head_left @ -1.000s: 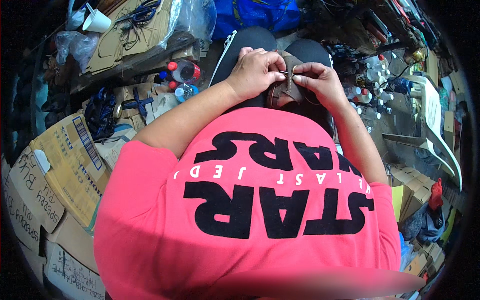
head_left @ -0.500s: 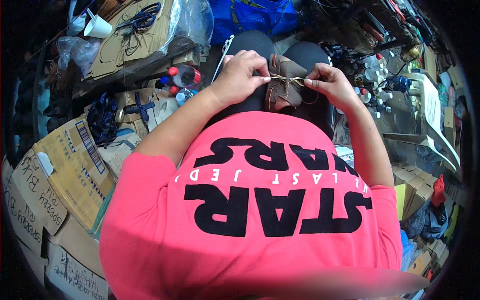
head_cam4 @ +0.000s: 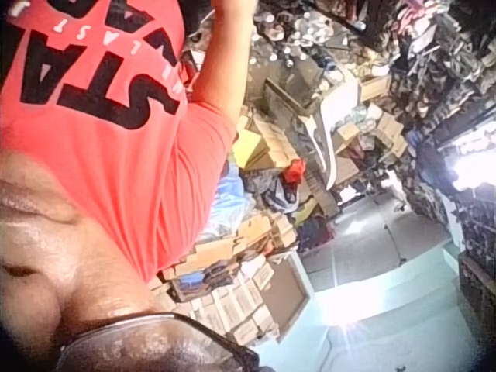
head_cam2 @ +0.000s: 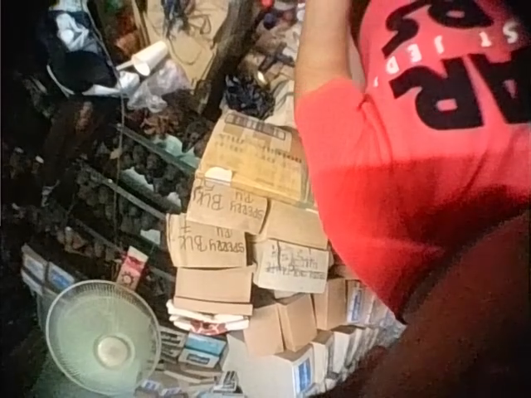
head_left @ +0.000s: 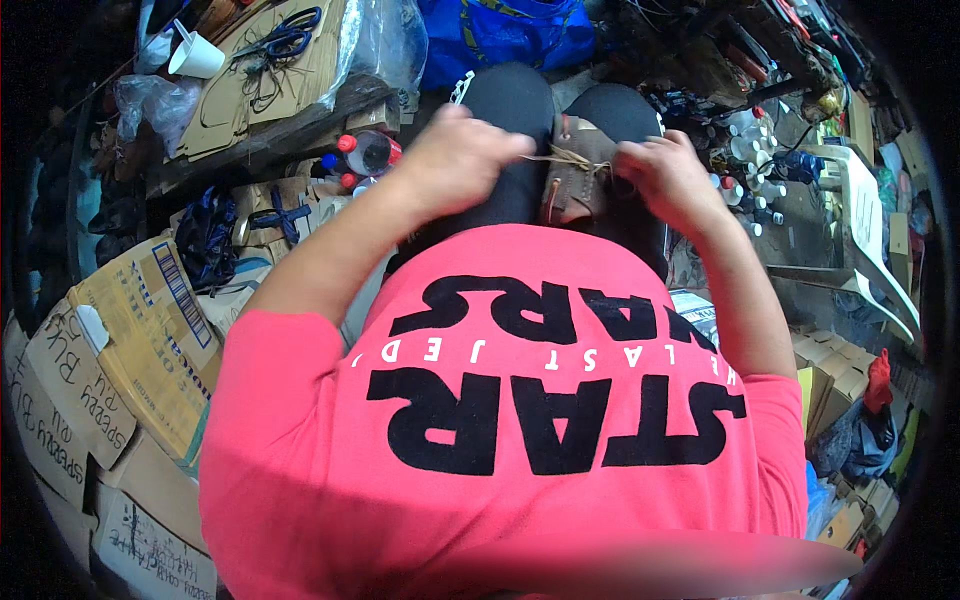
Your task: Hand stitching a leather shoe upper component using a needle and thread.
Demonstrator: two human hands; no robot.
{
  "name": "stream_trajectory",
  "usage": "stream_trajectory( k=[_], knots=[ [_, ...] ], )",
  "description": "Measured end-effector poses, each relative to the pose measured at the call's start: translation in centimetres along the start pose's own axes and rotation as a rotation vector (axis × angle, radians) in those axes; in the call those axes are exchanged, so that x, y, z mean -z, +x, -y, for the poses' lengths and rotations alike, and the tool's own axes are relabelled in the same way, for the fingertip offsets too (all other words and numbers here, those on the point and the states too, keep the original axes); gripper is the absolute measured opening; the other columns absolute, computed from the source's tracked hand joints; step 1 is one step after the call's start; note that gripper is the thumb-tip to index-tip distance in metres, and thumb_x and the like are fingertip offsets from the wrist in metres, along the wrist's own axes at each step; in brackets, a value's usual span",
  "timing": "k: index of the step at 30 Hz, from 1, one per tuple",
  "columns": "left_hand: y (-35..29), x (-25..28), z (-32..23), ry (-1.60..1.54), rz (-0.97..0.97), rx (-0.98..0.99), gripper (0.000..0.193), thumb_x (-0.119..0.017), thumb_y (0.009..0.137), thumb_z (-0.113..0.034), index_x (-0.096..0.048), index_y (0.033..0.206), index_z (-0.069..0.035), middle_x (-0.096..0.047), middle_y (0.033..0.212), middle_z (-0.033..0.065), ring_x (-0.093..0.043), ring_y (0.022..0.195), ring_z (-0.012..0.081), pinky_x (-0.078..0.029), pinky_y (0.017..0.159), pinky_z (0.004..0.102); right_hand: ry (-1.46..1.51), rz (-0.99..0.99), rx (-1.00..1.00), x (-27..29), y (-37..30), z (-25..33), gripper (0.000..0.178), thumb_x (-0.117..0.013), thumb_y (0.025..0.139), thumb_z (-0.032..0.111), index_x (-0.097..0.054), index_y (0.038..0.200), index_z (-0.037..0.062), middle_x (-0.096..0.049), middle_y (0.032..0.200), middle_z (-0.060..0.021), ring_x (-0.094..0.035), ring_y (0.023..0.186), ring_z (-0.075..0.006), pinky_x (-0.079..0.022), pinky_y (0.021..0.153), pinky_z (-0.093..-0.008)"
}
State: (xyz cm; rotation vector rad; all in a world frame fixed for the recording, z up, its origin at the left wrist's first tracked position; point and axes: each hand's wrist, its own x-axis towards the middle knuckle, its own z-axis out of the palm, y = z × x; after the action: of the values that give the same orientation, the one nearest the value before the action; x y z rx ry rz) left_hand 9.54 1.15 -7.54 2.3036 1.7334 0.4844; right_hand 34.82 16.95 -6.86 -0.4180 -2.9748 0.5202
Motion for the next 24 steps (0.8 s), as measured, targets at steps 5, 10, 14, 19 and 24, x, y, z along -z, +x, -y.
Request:
stream_trajectory(
  k=[5,10,14,19,24],
  knots=[
    [-5.8,2.7,4.9,-0.706,-0.156,0.538,0.003,-0.063,0.086,-0.009,-0.064,0.088,-0.006,-0.061,0.073,0.0007,-0.054,0.068,0.0070,-0.042,0.063,0.0241,0.832,-0.016,-0.630,1.6,-4.0,-3.4,0.010,-0.064,0.087,0.013,-0.068,0.092,0.0050,-0.067,0.080,-0.0037,-0.059,0.072,-0.0112,-0.046,0.069,-0.0268],
    [0.3,3.3,1.8,-1.512,-0.495,0.264,0.007,-0.062,0.091,-0.013,-0.062,0.092,-0.006,-0.060,0.078,0.0017,-0.057,0.077,0.0115,-0.046,0.073,0.0259,1.806,-0.497,-0.287,-0.9,0.3,-2.1,0.020,-0.057,0.094,0.023,-0.060,0.103,0.0040,-0.065,0.100,-0.0089,-0.063,0.092,-0.0183,-0.048,0.093,-0.0398],
    [1.8,3.6,-0.7,-2.040,-0.417,0.266,0.011,-0.053,0.096,-0.016,-0.056,0.089,-0.008,-0.054,0.070,0.0013,-0.054,0.068,0.0126,-0.044,0.065,0.0270,1.975,-0.425,-0.259,-0.3,2.4,0.9,0.018,-0.052,0.098,0.025,-0.054,0.098,0.0079,-0.056,0.088,-0.0049,-0.055,0.079,-0.0140,-0.047,0.080,-0.0349],
    [-6.3,1.7,11.2,-1.672,-0.591,0.399,0.013,-0.049,0.098,-0.017,-0.052,0.088,-0.011,-0.041,0.065,-0.0028,-0.034,0.054,0.0071,-0.027,0.051,0.0221,1.119,-0.717,-0.910,1.3,-4.5,-4.4,0.015,-0.058,0.094,0.022,-0.051,0.084,0.0131,-0.040,0.067,0.0071,-0.036,0.056,-0.0035,-0.034,0.053,-0.0204],
    [-2.7,0.2,8.3,-1.246,-0.523,0.481,0.008,-0.057,0.093,-0.017,-0.059,0.095,-0.009,-0.044,0.068,-0.0030,-0.039,0.059,0.0065,-0.031,0.054,0.0206,1.144,-0.480,-0.774,-1.1,-7.2,-5.7,0.021,-0.061,0.093,0.023,-0.067,0.108,0.0087,-0.057,0.080,0.0047,-0.046,0.070,-0.0043,-0.038,0.065,-0.0201]
  ],
)
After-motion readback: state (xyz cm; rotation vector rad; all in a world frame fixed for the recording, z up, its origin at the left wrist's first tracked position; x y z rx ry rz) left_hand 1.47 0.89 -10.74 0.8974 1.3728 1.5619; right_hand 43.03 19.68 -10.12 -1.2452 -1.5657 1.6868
